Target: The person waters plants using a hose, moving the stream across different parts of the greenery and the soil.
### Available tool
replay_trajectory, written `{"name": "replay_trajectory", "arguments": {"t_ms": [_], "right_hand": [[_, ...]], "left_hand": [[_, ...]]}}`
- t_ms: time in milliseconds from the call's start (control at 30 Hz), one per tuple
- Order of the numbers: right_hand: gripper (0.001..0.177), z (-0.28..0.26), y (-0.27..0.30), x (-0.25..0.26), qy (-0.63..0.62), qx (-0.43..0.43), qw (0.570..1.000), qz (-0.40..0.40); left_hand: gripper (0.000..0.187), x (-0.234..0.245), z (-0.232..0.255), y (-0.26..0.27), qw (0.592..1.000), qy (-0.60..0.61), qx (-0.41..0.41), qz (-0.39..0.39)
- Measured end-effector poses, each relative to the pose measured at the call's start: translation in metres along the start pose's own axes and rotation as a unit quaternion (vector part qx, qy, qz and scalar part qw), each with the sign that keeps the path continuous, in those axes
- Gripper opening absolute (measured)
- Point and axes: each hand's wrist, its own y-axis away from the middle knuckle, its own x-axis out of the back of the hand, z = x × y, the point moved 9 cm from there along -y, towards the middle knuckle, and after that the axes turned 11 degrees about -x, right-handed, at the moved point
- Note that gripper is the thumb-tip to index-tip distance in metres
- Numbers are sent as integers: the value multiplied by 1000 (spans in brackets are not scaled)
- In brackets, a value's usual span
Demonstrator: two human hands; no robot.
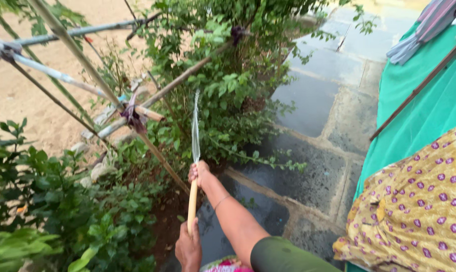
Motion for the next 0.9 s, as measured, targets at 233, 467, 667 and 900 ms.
{"name": "replay_trajectory", "arguments": {"t_ms": [233,467,667,900], "right_hand": [[32,6,2,4,-23,-15,1000,-6],[32,4,-17,17,-24,-9,1000,11],[33,1,-24,18,-30,-17,999,5],[34,0,-25,16,-28,-17,999,5]], "left_hand": [[53,-14,-12,-6,998,-4,50,-23],[51,1,6,0,999,-7,27,-26],[51,5,12,-1,1000,0,14,-16],[51,6,14,-6,1000,1,9,-13]]}}
